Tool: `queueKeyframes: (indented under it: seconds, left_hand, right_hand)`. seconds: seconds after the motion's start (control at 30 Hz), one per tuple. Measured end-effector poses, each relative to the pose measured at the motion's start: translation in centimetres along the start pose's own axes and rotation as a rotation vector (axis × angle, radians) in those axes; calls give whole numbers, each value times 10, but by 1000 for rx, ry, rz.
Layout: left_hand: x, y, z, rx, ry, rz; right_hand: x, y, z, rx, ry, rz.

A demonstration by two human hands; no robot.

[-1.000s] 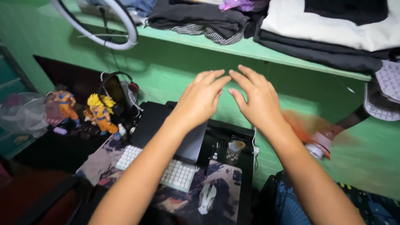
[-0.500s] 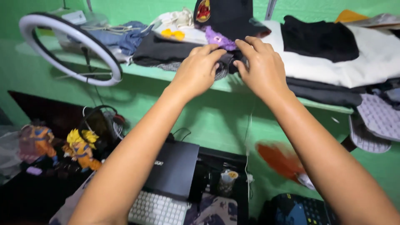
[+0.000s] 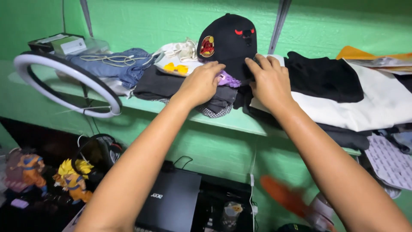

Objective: Organizing various personal items, including figurines, notebooks, and accessories, on a desk and shelf.

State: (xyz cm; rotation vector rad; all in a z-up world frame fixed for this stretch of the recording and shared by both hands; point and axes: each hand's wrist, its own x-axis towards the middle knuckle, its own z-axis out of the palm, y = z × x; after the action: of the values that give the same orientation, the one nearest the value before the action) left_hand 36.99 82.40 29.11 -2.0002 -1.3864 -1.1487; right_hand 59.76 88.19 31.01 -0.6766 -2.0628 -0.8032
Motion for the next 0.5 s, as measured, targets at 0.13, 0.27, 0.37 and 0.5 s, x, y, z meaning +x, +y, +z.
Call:
queueKeyframes:
  seconds: [0.13, 0.27, 0.37, 0.5]
  left_hand:
    - [7, -4, 11, -1, -2, -15]
    - [11, -6, 20, -7, -8, -73]
    - [17, -10, 24, -8, -10, -106]
    - [25, -15, 26, -9, -55, -195]
  right_hand:
    - [-1, 13, 26, -63, 28, -26]
    - [2, 15, 32, -25, 32, -16]
    - [6, 17, 30, -12, 34, -6]
    - [12, 23, 37, 52, 62, -39]
